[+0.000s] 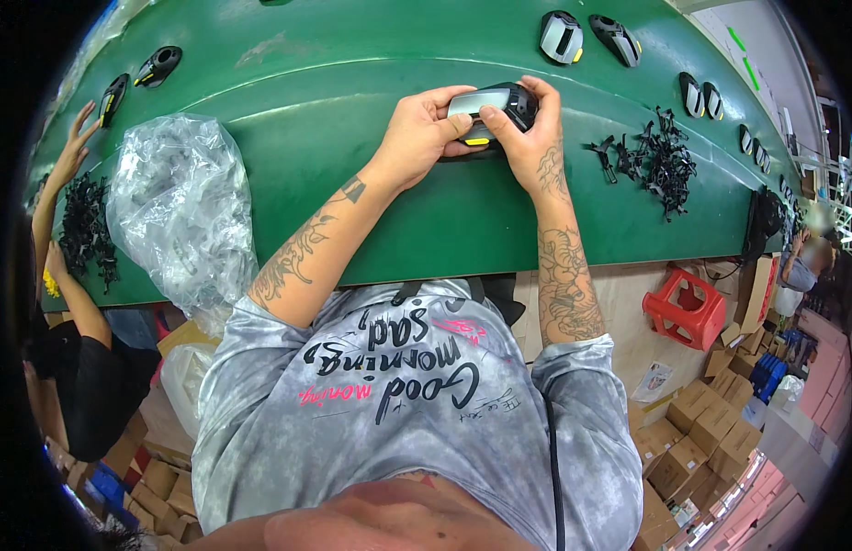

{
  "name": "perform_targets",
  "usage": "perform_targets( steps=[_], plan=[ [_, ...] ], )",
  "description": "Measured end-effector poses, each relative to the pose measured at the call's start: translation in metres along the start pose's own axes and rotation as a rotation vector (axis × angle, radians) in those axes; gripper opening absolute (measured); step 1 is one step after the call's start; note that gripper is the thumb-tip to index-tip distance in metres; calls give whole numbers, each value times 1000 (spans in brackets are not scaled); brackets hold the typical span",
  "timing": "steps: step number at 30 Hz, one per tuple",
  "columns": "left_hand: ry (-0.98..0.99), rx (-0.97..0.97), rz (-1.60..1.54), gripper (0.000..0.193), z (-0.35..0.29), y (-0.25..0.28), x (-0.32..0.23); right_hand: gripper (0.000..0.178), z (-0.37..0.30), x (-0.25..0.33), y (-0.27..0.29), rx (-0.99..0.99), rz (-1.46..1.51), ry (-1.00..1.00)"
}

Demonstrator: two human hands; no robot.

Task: Assembling plastic housings for small electronic devices on a production line.

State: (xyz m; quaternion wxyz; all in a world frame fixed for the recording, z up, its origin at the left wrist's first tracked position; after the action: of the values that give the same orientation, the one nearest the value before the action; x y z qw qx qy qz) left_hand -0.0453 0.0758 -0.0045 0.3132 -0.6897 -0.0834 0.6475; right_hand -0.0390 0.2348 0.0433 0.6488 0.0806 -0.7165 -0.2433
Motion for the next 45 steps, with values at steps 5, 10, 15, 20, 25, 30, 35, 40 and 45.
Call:
perform_targets(
  steps=[5, 10, 15, 20, 25, 30, 35, 40, 45],
  plan=[
    [7, 31, 60, 44, -2, -2, -5, 73, -5, 5, -9, 124, 37, 2],
    [52, -3, 56, 42, -6, -7, -4, 66, -6, -1, -4, 148, 225, -12],
    [21, 57, 115, 40, -1, 3, 0, 59, -16, 3, -5, -32, 171, 16],
    [76, -19, -106, 38, -6, -1, 4, 52, -6, -12, -4, 373, 602, -48],
    [65, 10, -68, 44, -1, -5, -2, 62, -16, -15, 5, 310, 569, 10],
    [-298, 231, 681, 73, -7, -17, -18, 60, -10, -24, 5, 322, 867, -264],
    [-496, 237, 949, 75, -19, -42, -31, 28, 4, -33, 10, 170, 639, -237],
    [-513, 204, 942, 72, -18, -48, -35, 24, -10, -34, 22, -65, 534, -121],
    [-552, 297, 1276, 56, -27, -52, -53, 28, -22, 2, 46, -41, 213, 37]
  ],
)
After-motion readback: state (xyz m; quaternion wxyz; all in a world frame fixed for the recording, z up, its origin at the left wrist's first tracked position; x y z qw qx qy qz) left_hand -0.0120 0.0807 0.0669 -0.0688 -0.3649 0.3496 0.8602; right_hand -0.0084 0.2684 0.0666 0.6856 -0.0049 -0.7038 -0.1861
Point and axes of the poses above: each hand's wrist, its own z-axis towards the middle knuckle, its own y-axis out of the back of the hand, x = y × z, the point moved 9 cm from there along z, towards the middle knuckle, and after that the axes turned 14 degrees about -y, right-handed, at the moved point
